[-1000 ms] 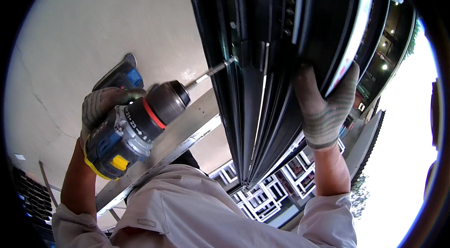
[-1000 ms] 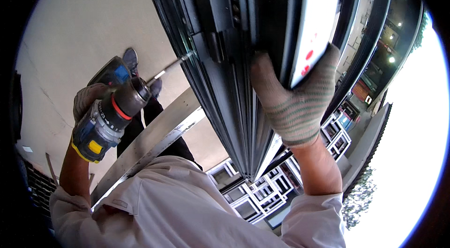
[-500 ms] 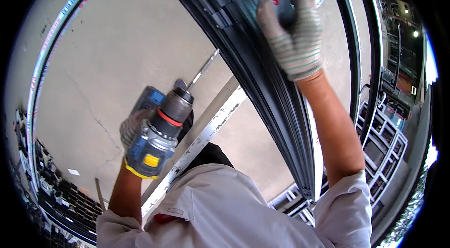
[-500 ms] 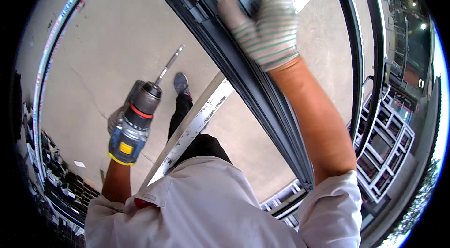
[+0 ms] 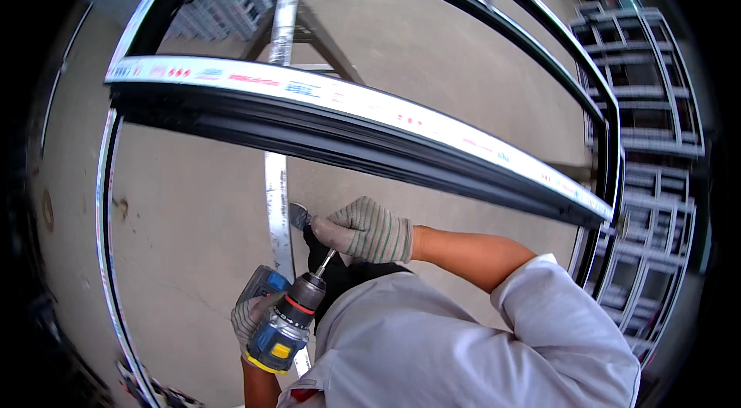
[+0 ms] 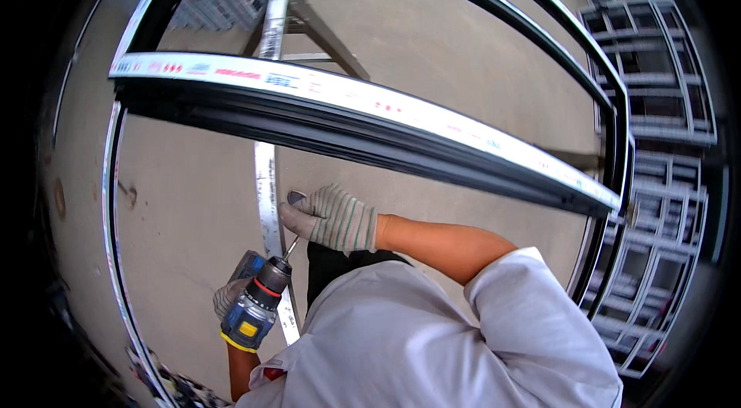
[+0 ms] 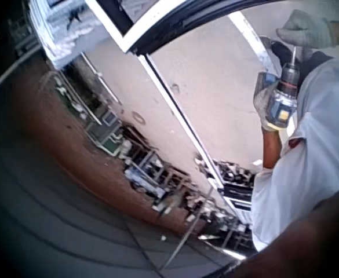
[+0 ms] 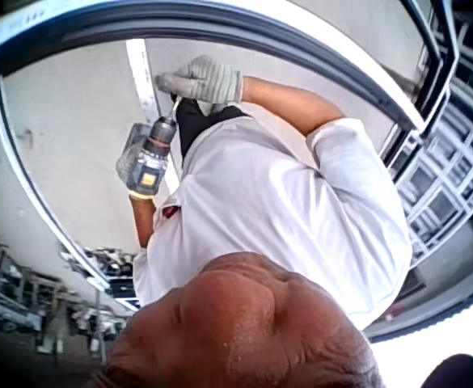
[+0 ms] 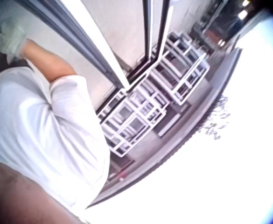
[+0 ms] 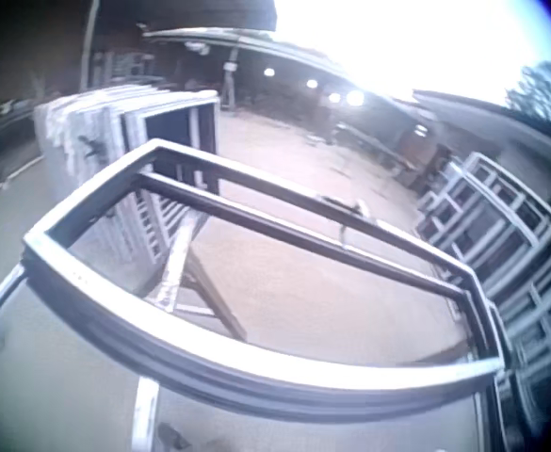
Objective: The person uses a cordless drill to fasten screws into a large black window frame resting on a metal stand. They repeatedly pick up screws from a nearby bowl and drive them into pre-drilled holes along the frame's edge.
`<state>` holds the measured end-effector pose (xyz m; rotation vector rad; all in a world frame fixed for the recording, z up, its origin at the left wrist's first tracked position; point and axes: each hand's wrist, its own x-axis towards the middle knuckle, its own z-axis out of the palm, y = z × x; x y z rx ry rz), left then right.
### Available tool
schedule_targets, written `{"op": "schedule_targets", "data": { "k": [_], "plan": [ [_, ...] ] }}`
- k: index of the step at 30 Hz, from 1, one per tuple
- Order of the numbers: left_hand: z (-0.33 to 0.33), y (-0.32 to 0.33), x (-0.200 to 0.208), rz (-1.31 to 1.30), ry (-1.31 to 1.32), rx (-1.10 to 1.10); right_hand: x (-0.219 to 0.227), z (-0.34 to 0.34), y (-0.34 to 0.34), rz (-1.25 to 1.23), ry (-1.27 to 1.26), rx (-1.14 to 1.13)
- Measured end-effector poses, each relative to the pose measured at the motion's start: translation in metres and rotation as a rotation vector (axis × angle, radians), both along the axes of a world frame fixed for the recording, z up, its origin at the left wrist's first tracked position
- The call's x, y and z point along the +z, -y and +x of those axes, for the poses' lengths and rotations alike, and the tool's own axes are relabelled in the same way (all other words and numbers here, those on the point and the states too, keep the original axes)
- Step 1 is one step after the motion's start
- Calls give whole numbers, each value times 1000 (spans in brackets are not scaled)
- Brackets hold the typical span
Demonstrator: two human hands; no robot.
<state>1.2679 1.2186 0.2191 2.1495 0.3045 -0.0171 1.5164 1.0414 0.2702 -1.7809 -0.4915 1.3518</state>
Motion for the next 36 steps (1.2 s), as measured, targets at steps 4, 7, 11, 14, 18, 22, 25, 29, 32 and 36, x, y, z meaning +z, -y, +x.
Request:
{"op": "schedule_targets", "data": {
  "k": [4, 7, 11, 14, 18, 22, 25, 29, 32, 36],
  "plan": [
    [3, 45, 6, 1, 156, -168, -12, -29, 92, 11, -39, -211],
    [19, 92, 30, 126, 248, -191, 3, -46, 151, 13, -63, -364],
    [30, 140, 51, 298, 101, -316, 24, -63, 232, 264, -275, -461],
    [40, 177, 56, 268, 55, -338, 29, -76, 290, 317, -20, -443],
    [55, 205, 55, 289, 126, -419, 45, -83, 343, -83, 155, -713],
    [75, 201, 36, 475, 124, -582, 46, -88, 412, -32, 208, -1208],
    [100, 205, 29, 290, 143, -575, 35, -103, 434, -45, 311, -1221],
    [148, 246, 42, 539, 284, -855, 16, -129, 405, -101, 683, -1037],
    [177, 292, 49, 381, 449, -1028, -17, -139, 361, -118, 983, -860],
    [201, 317, 41, 211, 481, -1335, 23, -127, 324, 420, 379, -1260]
  ]
}}
